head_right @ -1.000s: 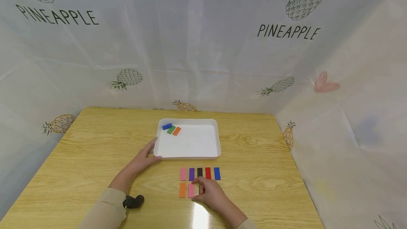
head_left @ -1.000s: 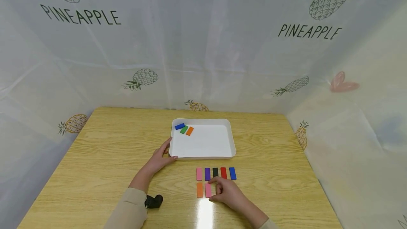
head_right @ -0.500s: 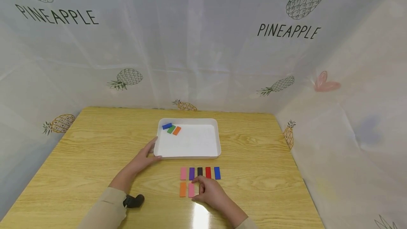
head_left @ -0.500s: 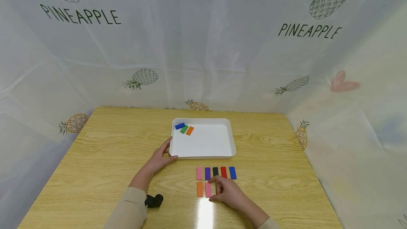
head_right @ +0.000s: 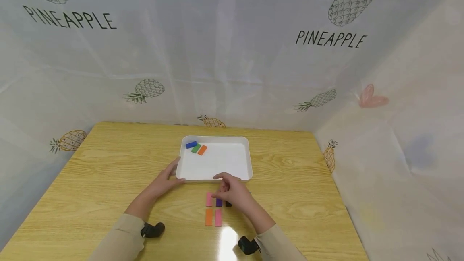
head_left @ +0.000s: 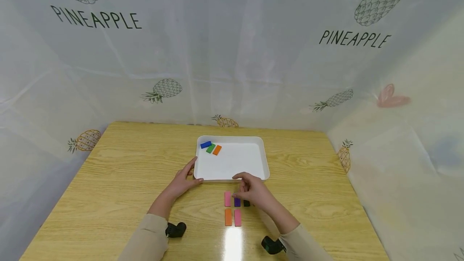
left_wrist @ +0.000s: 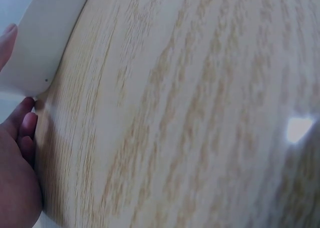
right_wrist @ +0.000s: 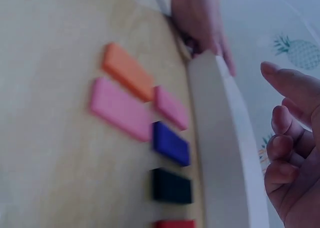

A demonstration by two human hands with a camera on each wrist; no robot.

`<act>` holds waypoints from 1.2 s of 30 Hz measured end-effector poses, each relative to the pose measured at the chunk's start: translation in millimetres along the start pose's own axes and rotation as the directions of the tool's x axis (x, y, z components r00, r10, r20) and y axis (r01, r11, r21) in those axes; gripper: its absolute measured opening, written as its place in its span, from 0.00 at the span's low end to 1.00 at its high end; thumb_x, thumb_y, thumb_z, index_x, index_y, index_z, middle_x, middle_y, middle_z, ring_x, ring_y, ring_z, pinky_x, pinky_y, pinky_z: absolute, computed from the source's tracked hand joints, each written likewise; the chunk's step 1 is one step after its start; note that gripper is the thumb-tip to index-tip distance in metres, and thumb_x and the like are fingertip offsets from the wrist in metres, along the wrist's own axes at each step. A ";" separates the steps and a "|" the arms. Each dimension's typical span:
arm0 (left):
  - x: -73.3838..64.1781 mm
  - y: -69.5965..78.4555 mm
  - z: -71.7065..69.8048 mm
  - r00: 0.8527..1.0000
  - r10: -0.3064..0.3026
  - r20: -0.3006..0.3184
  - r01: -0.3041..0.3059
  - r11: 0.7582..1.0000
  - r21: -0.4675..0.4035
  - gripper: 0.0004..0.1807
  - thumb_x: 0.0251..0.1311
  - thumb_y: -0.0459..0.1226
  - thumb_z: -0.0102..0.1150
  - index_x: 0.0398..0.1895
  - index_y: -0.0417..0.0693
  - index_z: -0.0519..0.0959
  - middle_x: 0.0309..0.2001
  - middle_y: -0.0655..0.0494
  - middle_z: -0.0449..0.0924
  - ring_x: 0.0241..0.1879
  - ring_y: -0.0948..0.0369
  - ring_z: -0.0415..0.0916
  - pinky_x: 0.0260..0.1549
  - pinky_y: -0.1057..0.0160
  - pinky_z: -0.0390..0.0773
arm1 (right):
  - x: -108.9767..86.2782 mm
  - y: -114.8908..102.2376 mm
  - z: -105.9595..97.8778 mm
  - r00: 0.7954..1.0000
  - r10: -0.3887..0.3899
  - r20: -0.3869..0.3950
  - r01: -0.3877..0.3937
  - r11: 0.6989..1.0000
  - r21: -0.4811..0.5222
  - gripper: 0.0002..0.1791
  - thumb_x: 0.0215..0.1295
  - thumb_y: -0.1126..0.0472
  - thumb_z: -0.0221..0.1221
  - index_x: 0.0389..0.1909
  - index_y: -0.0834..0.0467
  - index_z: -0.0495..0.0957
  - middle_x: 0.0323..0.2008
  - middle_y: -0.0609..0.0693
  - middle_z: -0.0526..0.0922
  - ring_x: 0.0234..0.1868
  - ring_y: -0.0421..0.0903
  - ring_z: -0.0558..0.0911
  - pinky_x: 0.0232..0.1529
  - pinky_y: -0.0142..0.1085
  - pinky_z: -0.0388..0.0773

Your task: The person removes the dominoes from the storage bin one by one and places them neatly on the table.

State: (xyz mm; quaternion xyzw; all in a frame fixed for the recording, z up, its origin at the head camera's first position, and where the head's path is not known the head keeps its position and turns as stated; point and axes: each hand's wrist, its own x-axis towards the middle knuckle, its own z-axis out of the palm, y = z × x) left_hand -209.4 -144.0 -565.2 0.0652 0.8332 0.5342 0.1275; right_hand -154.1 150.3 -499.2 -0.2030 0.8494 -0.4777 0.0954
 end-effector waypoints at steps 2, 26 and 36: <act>0.1 0.3 0.3 1.000 -0.002 -0.004 0.002 1.000 0.005 0.50 0.57 0.45 0.70 0.78 0.56 0.50 0.70 0.43 0.60 0.56 0.49 0.61 0.54 0.46 0.61 | 10.5 -3.8 -1.4 1.000 -0.014 -0.012 0.014 1.000 -0.011 0.25 0.55 0.64 0.71 0.54 0.61 0.76 0.23 0.43 0.73 0.22 0.37 0.69 0.26 0.32 0.72; -1.7 2.2 -0.3 1.000 -0.017 -0.014 0.017 1.000 0.023 0.50 0.57 0.46 0.70 0.78 0.57 0.51 0.71 0.44 0.60 0.57 0.48 0.62 0.54 0.42 0.63 | 124.3 8.1 14.3 0.986 0.166 -0.021 -0.166 0.986 -0.025 0.29 0.55 0.61 0.72 0.57 0.65 0.75 0.31 0.47 0.79 0.31 0.44 0.75 0.32 0.34 0.71; -3.2 4.0 0.5 1.000 -0.009 -0.021 0.009 1.000 0.021 0.49 0.58 0.45 0.69 0.78 0.56 0.51 0.70 0.43 0.61 0.57 0.47 0.62 0.53 0.43 0.64 | 151.7 21.1 21.7 0.974 0.228 -0.004 -0.228 0.974 -0.017 0.29 0.53 0.63 0.73 0.56 0.62 0.76 0.40 0.51 0.80 0.37 0.45 0.77 0.40 0.35 0.75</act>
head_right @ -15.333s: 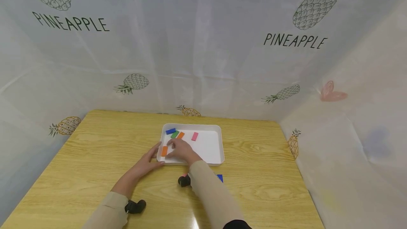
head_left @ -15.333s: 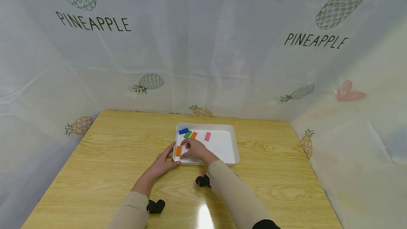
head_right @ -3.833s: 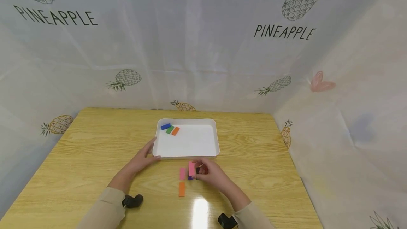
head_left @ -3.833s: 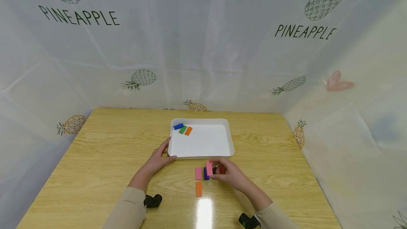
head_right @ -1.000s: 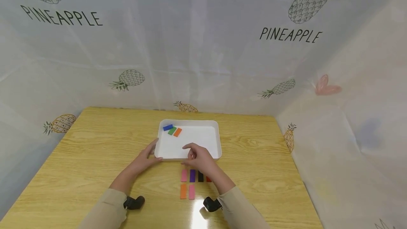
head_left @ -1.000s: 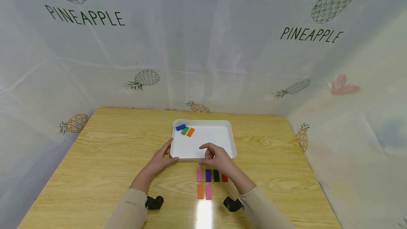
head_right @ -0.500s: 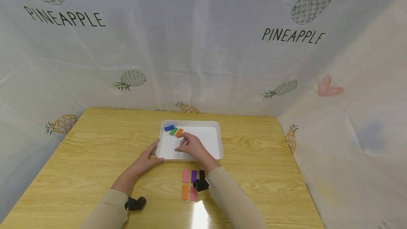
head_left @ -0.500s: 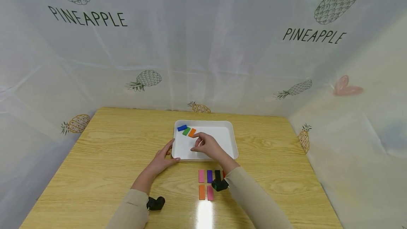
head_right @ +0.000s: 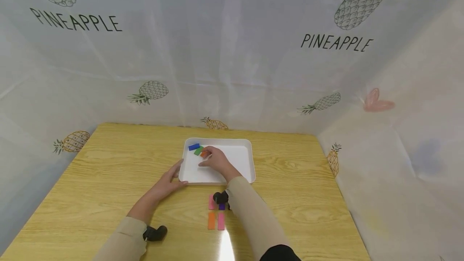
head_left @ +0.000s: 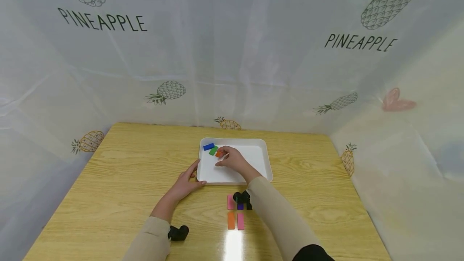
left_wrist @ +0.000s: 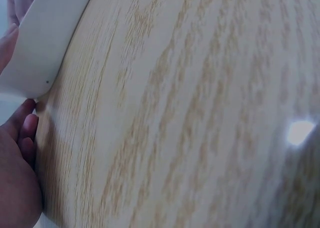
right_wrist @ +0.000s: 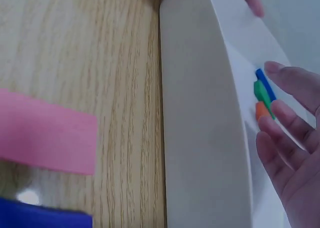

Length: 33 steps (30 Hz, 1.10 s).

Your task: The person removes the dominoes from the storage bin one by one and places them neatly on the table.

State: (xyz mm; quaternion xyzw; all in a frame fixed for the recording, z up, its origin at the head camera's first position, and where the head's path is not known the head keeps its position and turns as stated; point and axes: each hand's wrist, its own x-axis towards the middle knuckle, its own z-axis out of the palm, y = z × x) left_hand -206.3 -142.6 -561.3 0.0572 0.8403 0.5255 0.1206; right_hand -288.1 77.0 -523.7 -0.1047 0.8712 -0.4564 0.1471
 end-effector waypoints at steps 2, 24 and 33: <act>0.0 0.2 1.3 1.000 0.005 0.001 -0.005 1.000 0.001 0.49 0.58 0.45 0.69 0.78 0.56 0.51 0.69 0.44 0.62 0.56 0.48 0.62 0.53 0.44 0.64 | 4.6 3.9 2.0 1.000 -0.004 0.006 0.004 1.000 0.003 0.28 0.52 0.65 0.73 0.55 0.62 0.77 0.39 0.50 0.80 0.36 0.44 0.77 0.40 0.35 0.75; 4.0 1.8 8.6 0.999 0.024 0.026 -0.024 1.000 -0.010 0.49 0.58 0.44 0.69 0.78 0.55 0.51 0.69 0.47 0.63 0.54 0.51 0.61 0.52 0.48 0.62 | 27.7 28.6 8.1 0.994 0.032 -0.102 -0.035 0.999 -0.027 0.30 0.54 0.59 0.73 0.58 0.59 0.74 0.31 0.48 0.73 0.34 0.43 0.70 0.41 0.36 0.67; 2.4 -1.3 2.3 1.000 0.011 0.006 -0.011 1.000 -0.002 0.49 0.58 0.44 0.69 0.78 0.56 0.51 0.70 0.45 0.62 0.56 0.49 0.62 0.53 0.45 0.63 | 50.3 32.8 17.6 0.987 0.063 -0.145 -0.087 0.983 -0.164 0.33 0.49 0.48 0.75 0.56 0.53 0.77 0.40 0.48 0.79 0.41 0.47 0.74 0.49 0.42 0.71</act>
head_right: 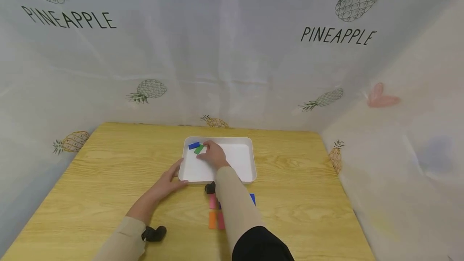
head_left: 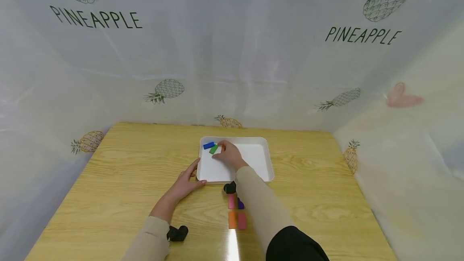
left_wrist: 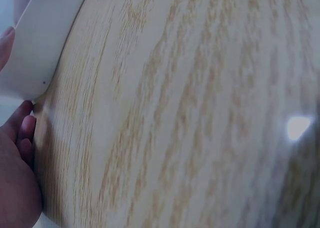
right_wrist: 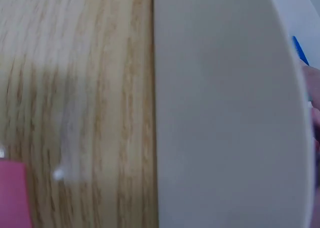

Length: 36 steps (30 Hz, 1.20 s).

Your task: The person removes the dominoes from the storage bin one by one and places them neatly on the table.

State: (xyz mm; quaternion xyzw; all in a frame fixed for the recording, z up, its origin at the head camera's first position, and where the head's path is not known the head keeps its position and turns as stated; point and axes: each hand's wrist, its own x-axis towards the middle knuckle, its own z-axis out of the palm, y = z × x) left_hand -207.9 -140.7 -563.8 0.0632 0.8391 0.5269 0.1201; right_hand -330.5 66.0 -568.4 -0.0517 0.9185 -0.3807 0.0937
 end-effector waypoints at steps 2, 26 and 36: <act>-0.2 0.5 -3.0 1.000 -0.003 -0.007 0.003 1.000 -0.001 0.49 0.57 0.43 0.70 0.78 0.56 0.51 0.70 0.45 0.61 0.57 0.48 0.62 0.53 0.44 0.62 | 3.4 -3.2 2.7 1.000 0.007 -0.012 -0.007 1.000 -0.029 0.33 0.48 0.46 0.75 0.55 0.52 0.78 0.41 0.47 0.80 0.42 0.47 0.75 0.50 0.43 0.71; 0.2 1.3 -3.0 1.000 0.006 0.001 -0.006 1.000 -0.017 0.49 0.57 0.44 0.70 0.78 0.56 0.51 0.71 0.43 0.60 0.57 0.48 0.62 0.53 0.45 0.63 | -13.8 -24.8 6.1 0.999 0.028 -0.039 -0.038 0.959 -0.282 0.28 0.61 0.45 0.66 0.61 0.48 0.76 0.57 0.45 0.78 0.58 0.45 0.75 0.59 0.42 0.69; 0.0 0.1 -1.3 1.000 -0.002 -0.004 0.001 1.000 -0.014 0.49 0.57 0.44 0.70 0.78 0.56 0.51 0.71 0.44 0.60 0.56 0.48 0.62 0.52 0.47 0.63 | -16.7 -20.9 5.5 1.000 0.015 -0.022 -0.020 0.970 -0.243 0.14 0.61 0.51 0.67 0.45 0.50 0.81 0.35 0.46 0.74 0.35 0.43 0.73 0.39 0.36 0.71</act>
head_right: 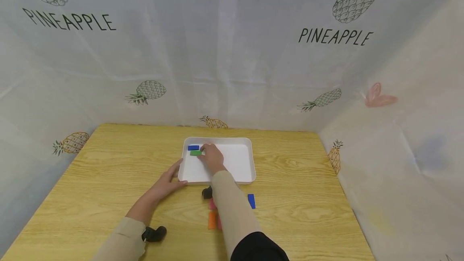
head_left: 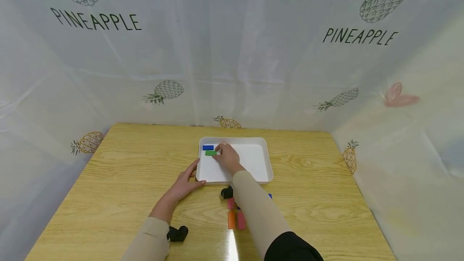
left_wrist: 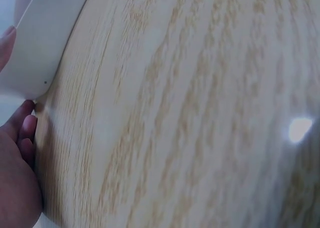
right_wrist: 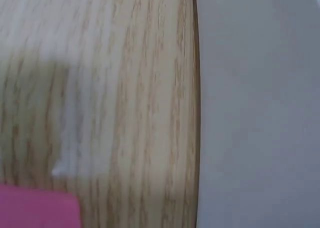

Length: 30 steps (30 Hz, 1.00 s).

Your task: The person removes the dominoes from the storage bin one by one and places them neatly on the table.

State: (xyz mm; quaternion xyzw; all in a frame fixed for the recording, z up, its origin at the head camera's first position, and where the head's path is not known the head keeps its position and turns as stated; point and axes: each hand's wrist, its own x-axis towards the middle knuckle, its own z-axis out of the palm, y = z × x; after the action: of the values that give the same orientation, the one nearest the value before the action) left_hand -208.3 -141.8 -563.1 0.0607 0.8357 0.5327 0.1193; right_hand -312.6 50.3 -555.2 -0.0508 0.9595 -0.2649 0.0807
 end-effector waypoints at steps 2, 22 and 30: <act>0.9 -0.9 -0.1 1.000 -0.002 0.001 0.002 1.000 0.001 0.49 0.57 0.44 0.70 0.78 0.56 0.51 0.71 0.44 0.60 0.56 0.49 0.61 0.51 0.47 0.63 | 0.1 1.9 0.6 1.000 -0.007 -0.001 0.007 1.000 0.016 0.13 0.61 0.51 0.68 0.44 0.51 0.81 0.36 0.46 0.74 0.36 0.43 0.73 0.40 0.36 0.71; -0.2 0.1 0.1 1.000 -0.012 0.002 0.012 1.000 0.011 0.50 0.58 0.46 0.69 0.78 0.56 0.50 0.71 0.42 0.59 0.59 0.45 0.61 0.55 0.41 0.62 | -21.4 3.4 -9.7 0.996 -0.076 0.035 0.070 0.985 0.160 0.12 0.53 0.61 0.74 0.30 0.56 0.79 0.33 0.46 0.73 0.36 0.43 0.71 0.42 0.36 0.70; -3.0 -0.8 0.8 1.000 0.003 0.000 -0.003 1.000 0.000 0.50 0.57 0.46 0.69 0.78 0.54 0.50 0.72 0.41 0.58 0.59 0.45 0.61 0.54 0.42 0.63 | -37.7 2.2 -19.7 0.995 -0.084 0.050 0.067 0.959 0.275 0.11 0.53 0.63 0.73 0.28 0.54 0.78 0.29 0.45 0.77 0.34 0.43 0.73 0.40 0.36 0.71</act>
State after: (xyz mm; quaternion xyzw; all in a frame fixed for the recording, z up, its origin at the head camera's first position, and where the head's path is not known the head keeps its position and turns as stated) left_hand -205.1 -142.1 -563.7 0.0620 0.8357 0.5327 0.1183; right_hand -279.2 67.3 -534.9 -0.0838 0.9082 -0.3960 0.1059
